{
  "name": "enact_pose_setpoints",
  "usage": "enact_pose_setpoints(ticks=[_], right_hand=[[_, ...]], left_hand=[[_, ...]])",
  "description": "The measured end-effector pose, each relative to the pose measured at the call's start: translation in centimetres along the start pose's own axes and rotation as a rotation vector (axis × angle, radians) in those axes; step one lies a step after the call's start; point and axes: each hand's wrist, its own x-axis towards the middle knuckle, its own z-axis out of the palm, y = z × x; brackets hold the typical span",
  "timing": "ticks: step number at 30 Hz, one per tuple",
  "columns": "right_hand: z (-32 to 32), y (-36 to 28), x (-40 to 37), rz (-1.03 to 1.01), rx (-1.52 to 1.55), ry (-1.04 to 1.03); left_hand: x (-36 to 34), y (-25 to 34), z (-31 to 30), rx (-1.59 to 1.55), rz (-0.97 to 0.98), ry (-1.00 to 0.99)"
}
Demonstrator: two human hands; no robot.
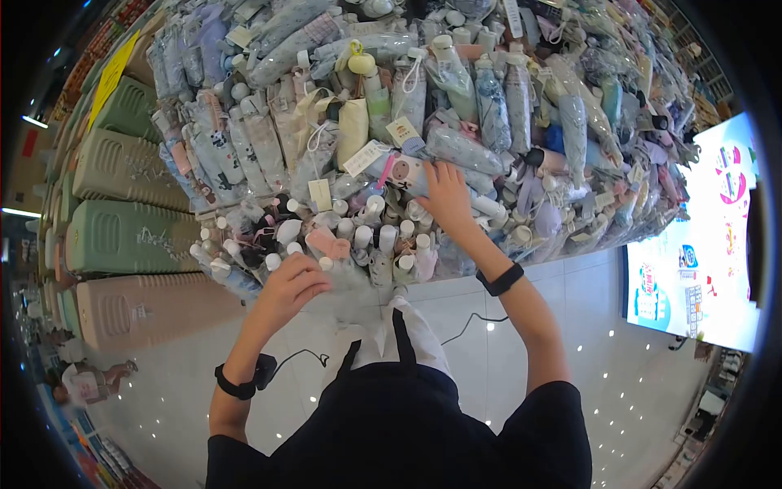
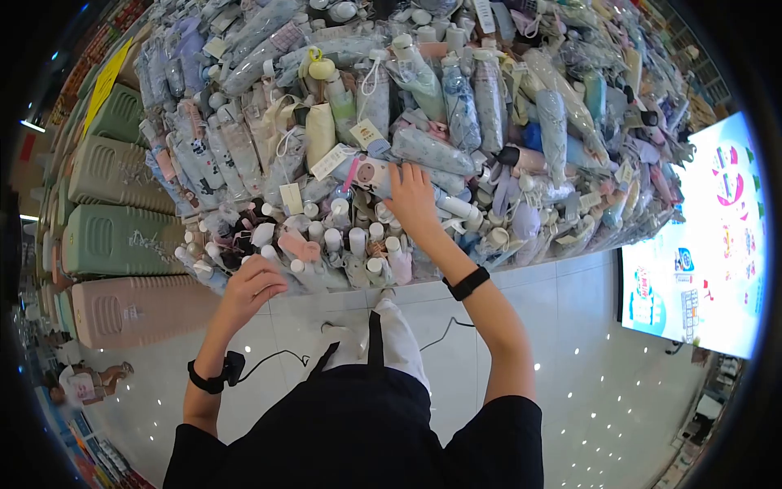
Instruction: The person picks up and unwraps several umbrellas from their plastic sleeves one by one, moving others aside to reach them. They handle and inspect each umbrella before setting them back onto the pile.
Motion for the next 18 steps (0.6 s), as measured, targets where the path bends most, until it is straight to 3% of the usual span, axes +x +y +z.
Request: enact_pose_setpoints(ticks=[4,13,18], right_hand=[[2.7,0.2,0.6,0.040,-0.115,-0.074],[2.4,2.0,2.5,-0.048,-0.014,-0.171],[-3.0,1.4,3.5,0.122,0.274,-0.469]], left_hand=[[-0.1,0.3,-0.3,0.059,-0.025,-0.052],[-0.6,0.8,-0.5,0.044,-0.059,-0.117],[-1.3,0.8,-1.6,0.035,-0.009,-0.177]])
